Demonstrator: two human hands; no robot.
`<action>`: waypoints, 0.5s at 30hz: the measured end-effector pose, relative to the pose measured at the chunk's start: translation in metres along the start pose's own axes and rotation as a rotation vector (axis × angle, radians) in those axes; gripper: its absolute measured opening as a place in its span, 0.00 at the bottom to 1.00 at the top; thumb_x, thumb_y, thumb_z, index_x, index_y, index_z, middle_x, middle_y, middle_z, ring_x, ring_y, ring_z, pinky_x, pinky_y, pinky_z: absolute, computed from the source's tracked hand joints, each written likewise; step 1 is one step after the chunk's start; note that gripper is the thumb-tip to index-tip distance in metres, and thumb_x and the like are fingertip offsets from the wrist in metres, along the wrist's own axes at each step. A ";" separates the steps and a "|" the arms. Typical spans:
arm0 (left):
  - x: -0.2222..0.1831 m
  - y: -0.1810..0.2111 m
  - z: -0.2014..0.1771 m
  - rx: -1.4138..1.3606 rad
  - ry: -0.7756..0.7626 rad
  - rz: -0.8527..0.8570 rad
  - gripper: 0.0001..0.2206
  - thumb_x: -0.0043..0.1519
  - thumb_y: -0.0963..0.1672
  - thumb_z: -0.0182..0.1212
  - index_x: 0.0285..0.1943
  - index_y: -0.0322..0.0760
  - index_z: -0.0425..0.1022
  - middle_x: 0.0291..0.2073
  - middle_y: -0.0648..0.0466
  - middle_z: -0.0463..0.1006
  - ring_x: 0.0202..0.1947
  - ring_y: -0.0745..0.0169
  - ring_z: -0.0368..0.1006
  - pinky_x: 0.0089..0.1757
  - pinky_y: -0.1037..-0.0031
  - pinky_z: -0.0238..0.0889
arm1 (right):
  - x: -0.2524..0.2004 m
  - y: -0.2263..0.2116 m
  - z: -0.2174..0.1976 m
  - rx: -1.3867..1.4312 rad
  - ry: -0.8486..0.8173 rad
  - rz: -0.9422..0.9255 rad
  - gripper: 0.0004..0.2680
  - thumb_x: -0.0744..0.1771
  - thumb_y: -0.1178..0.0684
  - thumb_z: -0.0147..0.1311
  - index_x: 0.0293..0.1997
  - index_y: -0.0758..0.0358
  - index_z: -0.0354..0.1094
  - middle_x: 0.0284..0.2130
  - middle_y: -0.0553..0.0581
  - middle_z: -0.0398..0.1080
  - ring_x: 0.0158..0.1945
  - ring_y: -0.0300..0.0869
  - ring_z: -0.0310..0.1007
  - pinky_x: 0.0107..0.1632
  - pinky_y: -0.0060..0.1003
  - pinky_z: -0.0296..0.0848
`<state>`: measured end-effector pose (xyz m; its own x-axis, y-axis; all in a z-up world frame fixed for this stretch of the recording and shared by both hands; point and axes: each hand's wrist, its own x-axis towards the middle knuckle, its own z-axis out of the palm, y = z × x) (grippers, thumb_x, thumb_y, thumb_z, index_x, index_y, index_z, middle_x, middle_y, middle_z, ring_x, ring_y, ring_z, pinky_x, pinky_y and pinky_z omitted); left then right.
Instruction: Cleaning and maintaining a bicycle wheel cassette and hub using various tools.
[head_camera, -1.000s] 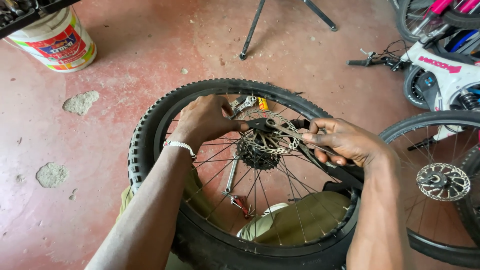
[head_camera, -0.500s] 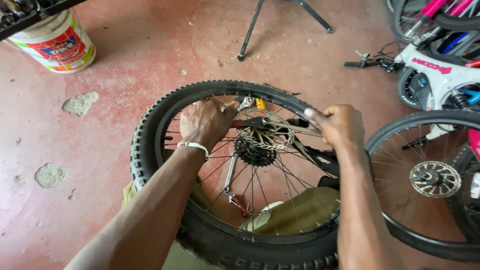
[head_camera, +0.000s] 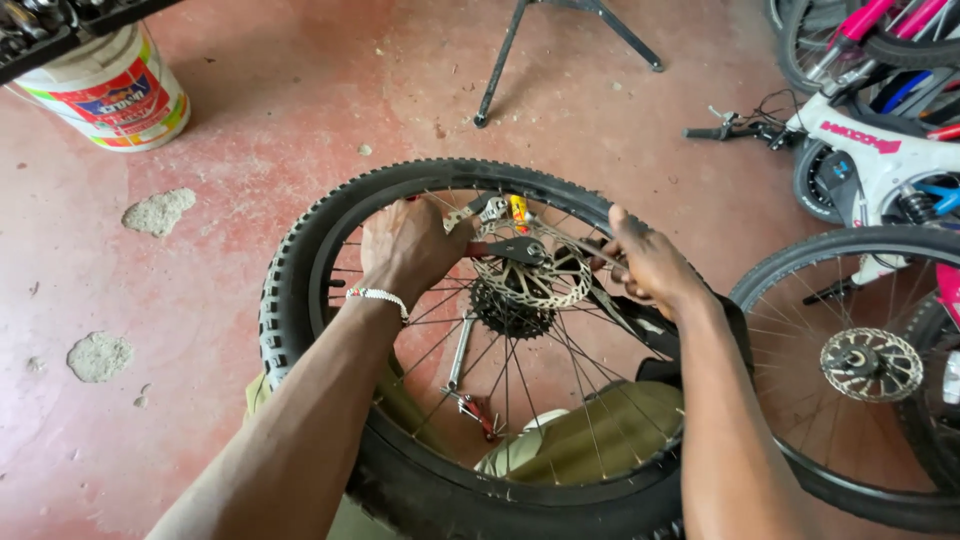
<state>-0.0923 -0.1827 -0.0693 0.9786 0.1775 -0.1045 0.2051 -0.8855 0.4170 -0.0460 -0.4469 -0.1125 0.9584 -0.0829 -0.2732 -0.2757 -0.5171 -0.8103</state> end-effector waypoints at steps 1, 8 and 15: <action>-0.003 0.001 -0.002 -0.043 -0.004 -0.006 0.20 0.52 0.56 0.52 0.25 0.37 0.78 0.25 0.42 0.77 0.37 0.39 0.75 0.38 0.61 0.65 | -0.009 -0.006 -0.001 0.019 -0.122 -0.033 0.24 0.68 0.33 0.40 0.35 0.73 0.69 0.20 0.62 0.58 0.20 0.41 0.58 0.23 0.37 0.61; -0.002 0.001 0.001 -0.103 -0.039 -0.015 0.17 0.50 0.55 0.58 0.24 0.41 0.77 0.22 0.46 0.76 0.33 0.41 0.75 0.38 0.63 0.65 | -0.011 -0.021 0.013 0.185 -0.191 -0.382 0.25 0.67 0.30 0.35 0.25 0.65 0.63 0.11 0.48 0.47 0.16 0.31 0.44 0.23 0.25 0.50; -0.001 -0.001 0.005 -0.138 -0.023 0.000 0.16 0.51 0.55 0.59 0.21 0.42 0.77 0.20 0.46 0.76 0.31 0.41 0.75 0.36 0.64 0.66 | -0.014 -0.032 0.019 0.070 -0.200 -0.582 0.20 0.68 0.35 0.45 0.23 0.62 0.62 0.08 0.51 0.49 0.14 0.32 0.43 0.22 0.27 0.49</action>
<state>-0.0934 -0.1839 -0.0739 0.9781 0.1663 -0.1249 0.2076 -0.8175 0.5372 -0.0514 -0.4130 -0.0924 0.9223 0.3611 0.1378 0.2778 -0.3715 -0.8859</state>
